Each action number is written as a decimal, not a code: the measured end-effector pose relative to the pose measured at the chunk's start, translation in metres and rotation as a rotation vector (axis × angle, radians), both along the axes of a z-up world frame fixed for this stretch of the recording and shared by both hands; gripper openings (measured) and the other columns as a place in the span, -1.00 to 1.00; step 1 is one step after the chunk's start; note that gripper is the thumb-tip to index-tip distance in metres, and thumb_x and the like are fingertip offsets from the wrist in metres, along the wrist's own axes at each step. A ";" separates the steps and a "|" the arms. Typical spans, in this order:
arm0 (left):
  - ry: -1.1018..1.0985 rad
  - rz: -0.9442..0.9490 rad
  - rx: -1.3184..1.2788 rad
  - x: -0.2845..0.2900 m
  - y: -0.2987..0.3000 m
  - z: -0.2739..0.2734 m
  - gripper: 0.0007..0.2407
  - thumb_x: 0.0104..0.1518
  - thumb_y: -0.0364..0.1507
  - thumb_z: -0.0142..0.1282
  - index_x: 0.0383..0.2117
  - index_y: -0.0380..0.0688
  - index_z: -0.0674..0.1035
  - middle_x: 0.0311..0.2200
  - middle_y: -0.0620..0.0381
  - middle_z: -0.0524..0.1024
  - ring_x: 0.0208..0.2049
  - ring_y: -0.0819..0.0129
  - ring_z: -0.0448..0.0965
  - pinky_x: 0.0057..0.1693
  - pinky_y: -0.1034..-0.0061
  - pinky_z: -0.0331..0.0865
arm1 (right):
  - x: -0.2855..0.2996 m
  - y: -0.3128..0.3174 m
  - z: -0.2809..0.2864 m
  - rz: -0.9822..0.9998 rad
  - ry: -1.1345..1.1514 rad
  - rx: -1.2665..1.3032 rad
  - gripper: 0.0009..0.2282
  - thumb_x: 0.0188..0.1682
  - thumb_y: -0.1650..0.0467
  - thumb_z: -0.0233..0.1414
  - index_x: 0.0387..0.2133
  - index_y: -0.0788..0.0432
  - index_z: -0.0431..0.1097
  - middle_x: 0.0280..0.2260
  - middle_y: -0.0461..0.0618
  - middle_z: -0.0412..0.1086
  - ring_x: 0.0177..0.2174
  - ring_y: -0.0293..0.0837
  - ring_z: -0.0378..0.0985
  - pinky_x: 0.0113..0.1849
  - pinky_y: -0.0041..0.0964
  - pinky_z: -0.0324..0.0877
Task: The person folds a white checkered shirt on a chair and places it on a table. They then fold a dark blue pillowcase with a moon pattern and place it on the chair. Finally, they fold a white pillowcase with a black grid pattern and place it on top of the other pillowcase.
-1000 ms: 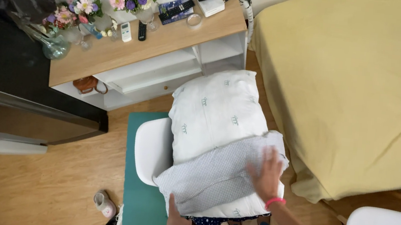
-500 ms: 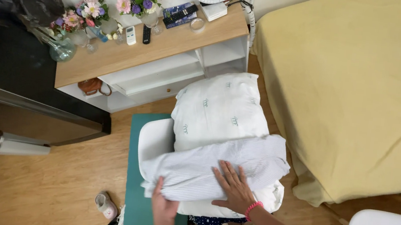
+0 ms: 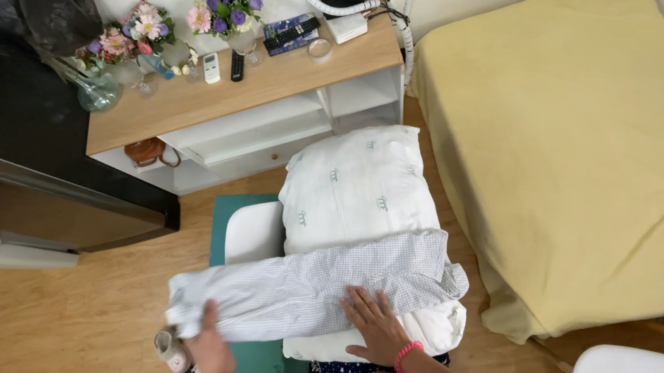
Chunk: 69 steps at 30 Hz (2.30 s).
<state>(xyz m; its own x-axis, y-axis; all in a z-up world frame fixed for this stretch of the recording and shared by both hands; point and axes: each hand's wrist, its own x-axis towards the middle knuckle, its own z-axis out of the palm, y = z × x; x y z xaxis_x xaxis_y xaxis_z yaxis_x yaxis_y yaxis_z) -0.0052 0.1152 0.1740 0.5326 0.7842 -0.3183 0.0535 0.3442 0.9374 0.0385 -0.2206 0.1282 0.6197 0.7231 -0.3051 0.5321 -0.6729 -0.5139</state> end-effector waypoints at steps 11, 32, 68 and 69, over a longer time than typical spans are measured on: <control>0.263 -0.750 0.780 0.059 -0.250 0.027 -0.51 -0.04 -0.46 0.28 0.13 -0.10 0.53 -0.35 0.07 0.67 -0.38 0.30 0.73 -0.21 0.40 0.62 | 0.068 -0.064 0.020 -1.118 1.332 1.095 -0.30 0.04 -0.04 -0.36 0.37 0.07 -0.03 0.28 0.09 0.23 0.27 0.10 0.23 0.25 0.18 0.05; 0.662 -0.876 1.157 0.046 -0.213 -0.088 -0.47 0.32 -0.05 -0.31 0.41 0.12 0.12 0.47 -0.02 -0.17 0.46 -0.12 -0.26 0.38 -0.21 -0.25 | 0.088 -0.177 -0.022 -1.235 0.873 0.756 -0.58 -0.01 0.40 0.10 0.15 0.25 0.35 0.04 0.05 0.50 0.01 -0.05 0.53 0.03 -0.15 0.43; 0.331 -0.819 -0.284 0.101 -0.167 -0.043 -0.27 0.07 -0.16 0.24 0.33 -0.28 0.20 0.23 -0.11 0.38 0.20 0.16 0.42 0.24 0.36 0.32 | 0.049 -0.104 -0.056 -1.203 0.113 0.271 -0.36 0.08 -0.04 -0.26 0.36 -0.02 0.07 0.39 0.04 0.01 0.36 0.09 -0.02 0.30 0.04 0.01; 0.269 -0.883 -0.273 0.109 -0.172 -0.031 -0.24 0.08 -0.19 0.25 0.35 -0.32 0.15 0.27 -0.13 0.34 0.24 0.17 0.38 0.27 0.38 0.29 | 0.048 -0.099 -0.047 -1.258 0.373 0.484 -0.36 0.06 -0.05 -0.25 0.35 -0.03 0.08 0.38 -0.02 0.06 0.36 0.03 0.03 0.31 0.00 0.05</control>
